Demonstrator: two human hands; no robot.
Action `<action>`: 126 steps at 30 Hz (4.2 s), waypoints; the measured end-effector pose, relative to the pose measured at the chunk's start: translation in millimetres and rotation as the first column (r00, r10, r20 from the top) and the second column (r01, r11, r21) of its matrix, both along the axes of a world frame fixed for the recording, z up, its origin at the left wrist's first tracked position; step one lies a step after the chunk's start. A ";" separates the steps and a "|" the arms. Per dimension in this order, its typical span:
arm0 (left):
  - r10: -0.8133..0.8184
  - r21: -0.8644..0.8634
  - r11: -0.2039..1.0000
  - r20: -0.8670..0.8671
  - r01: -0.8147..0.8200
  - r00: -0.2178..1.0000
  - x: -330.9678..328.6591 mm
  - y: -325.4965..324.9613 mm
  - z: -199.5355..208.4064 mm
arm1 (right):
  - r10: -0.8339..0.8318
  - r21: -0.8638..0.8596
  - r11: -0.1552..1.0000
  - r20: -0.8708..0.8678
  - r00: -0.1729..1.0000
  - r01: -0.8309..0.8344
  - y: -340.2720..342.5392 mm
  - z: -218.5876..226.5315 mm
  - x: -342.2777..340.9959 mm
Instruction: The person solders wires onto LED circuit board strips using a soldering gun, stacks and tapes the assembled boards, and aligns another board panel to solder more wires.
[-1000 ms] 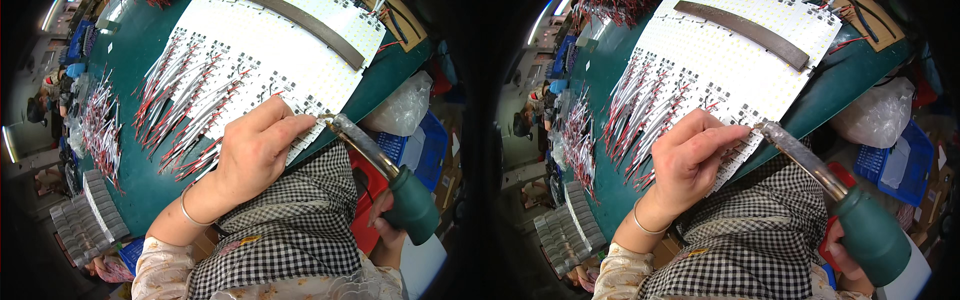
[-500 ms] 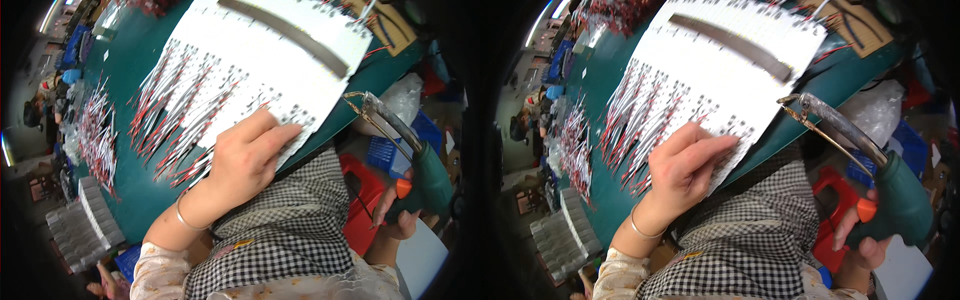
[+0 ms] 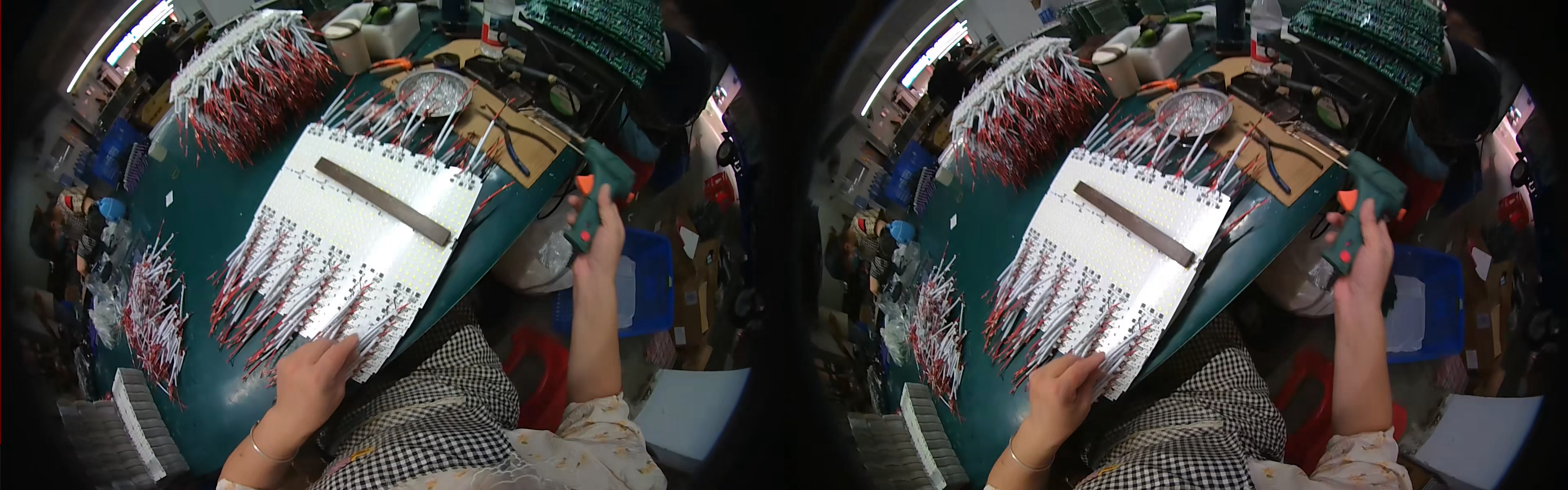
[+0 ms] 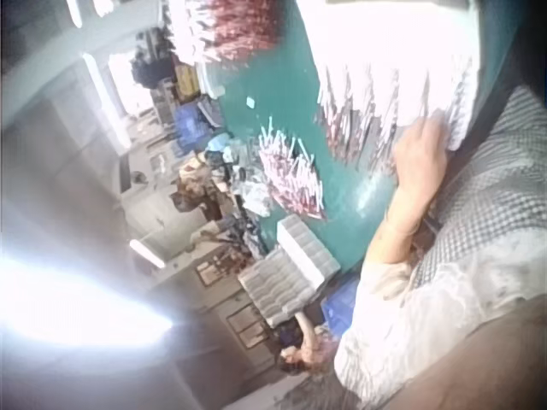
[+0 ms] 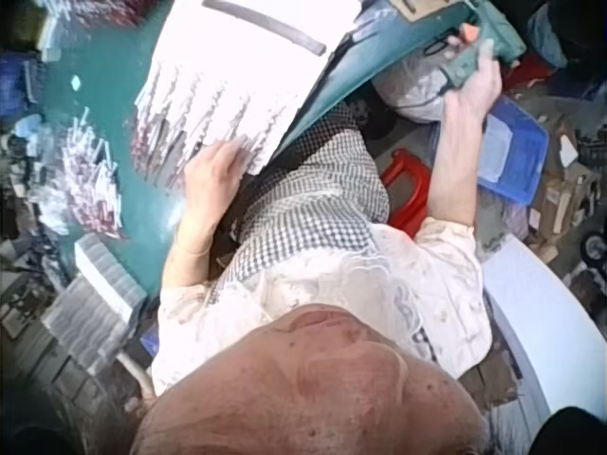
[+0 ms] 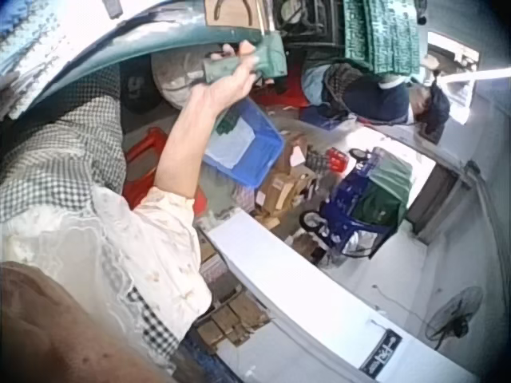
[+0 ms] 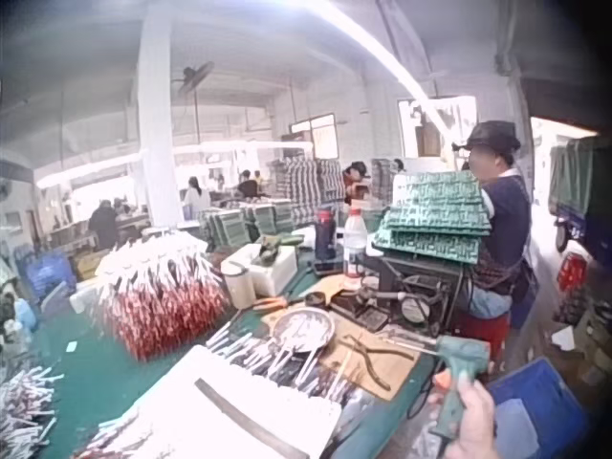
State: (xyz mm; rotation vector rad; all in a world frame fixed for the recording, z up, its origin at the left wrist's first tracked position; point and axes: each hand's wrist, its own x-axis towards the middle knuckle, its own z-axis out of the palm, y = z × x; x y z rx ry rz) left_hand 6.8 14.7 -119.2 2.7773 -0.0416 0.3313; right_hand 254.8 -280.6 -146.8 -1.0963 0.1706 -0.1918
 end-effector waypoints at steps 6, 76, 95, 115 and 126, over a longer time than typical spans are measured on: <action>0.020 -0.086 0.996 -0.027 -0.022 0.999 -22.3 8.9 0.7 | -0.059 0.286 0.955 -0.057 0.997 0.073 31.1 -26.6 78.9; 0.456 0.174 0.884 -0.524 -0.433 0.720 158.9 176.3 10.7 | 0.795 -0.147 0.603 0.030 0.606 -0.784 108.2 28.0 -169.4; 0.409 -0.027 0.846 -0.607 -0.532 0.682 123.5 180.4 12.3 | 0.798 0.468 0.603 -0.355 0.487 -0.646 82.2 23.9 -173.1; 0.657 0.130 0.731 -0.401 -0.670 0.639 109.5 177.4 128.3 | 0.949 0.496 0.311 -0.125 0.288 -0.811 145.3 8.9 -182.6; 0.236 0.235 0.904 0.422 -0.358 0.875 3.7 61.6 191.4 | 0.737 -0.746 0.663 0.665 -0.120 -0.057 174.4 160.9 -182.5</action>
